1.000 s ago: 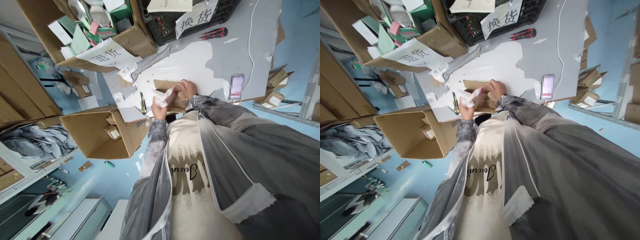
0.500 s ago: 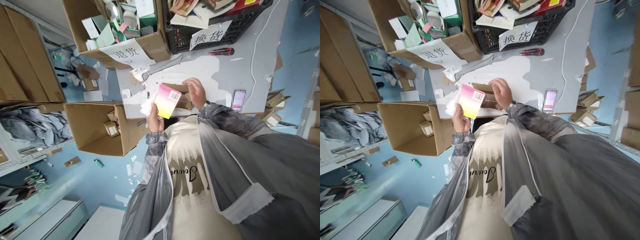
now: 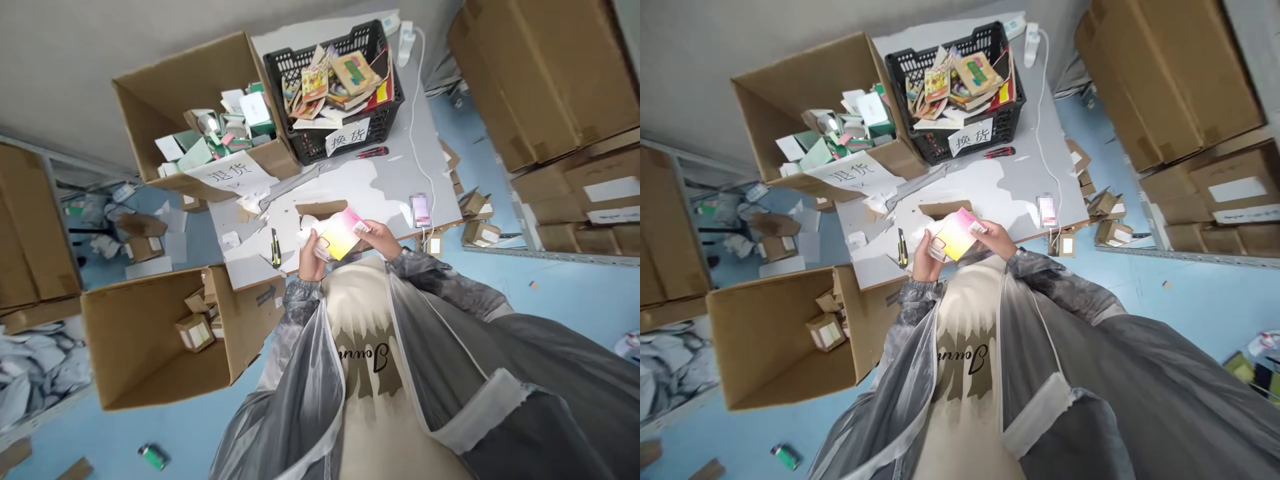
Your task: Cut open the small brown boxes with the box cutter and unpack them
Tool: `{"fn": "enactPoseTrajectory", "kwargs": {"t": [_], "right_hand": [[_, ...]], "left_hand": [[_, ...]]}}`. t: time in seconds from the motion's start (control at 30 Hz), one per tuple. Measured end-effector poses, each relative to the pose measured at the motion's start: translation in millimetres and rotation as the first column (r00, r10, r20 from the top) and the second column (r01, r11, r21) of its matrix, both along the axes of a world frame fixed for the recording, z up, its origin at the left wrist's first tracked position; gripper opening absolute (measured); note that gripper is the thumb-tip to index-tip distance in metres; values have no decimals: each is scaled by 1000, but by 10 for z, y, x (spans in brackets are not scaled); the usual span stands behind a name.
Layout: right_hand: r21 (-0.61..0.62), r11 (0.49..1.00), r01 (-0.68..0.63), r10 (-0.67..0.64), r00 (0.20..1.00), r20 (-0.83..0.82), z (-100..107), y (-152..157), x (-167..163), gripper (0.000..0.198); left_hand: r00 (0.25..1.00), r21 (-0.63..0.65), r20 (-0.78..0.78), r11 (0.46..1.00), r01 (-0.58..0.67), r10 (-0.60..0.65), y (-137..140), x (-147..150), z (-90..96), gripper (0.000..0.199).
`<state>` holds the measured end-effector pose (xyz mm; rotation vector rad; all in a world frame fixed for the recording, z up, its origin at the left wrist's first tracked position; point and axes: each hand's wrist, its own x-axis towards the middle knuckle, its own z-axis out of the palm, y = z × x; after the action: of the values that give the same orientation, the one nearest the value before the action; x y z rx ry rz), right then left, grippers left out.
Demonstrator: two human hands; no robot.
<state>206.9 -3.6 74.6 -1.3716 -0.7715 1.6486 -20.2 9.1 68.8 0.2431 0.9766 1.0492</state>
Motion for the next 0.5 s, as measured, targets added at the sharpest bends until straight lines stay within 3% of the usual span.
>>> {"fn": "enactPoseTrajectory", "kwargs": {"t": [0.13, 0.2, 0.3, 0.37, 0.43, 0.5], "right_hand": [[-16, 989, 146, -145, 989, 40, 88, -354, 119, 78], [-3, 978, 209, -209, 975, 72, 146, -508, 169, 79], [-25, 966, 256, -253, 963, 89, 240, -737, 205, 81], [-53, 968, 246, -242, 967, 79, 298, -885, 206, 80], [-61, 963, 262, -256, 963, 87, 345, -1011, 218, 79], [-59, 947, 315, -306, 943, 127, 378, -1109, 275, 80]], "left_hand": [[978, -106, -206, 993, -52, 29, -124, 95, -224, 79], [937, -80, -344, 993, -88, 55, -203, 156, -313, 89], [930, 102, -363, 989, 107, -63, -373, 285, -395, 103], [921, 205, -322, 933, 295, -220, -510, 403, -431, 105], [888, 215, -286, 879, 426, -361, -648, 542, -470, 104], [857, 145, -224, 854, 500, -464, -769, 687, -514, 103]]}}
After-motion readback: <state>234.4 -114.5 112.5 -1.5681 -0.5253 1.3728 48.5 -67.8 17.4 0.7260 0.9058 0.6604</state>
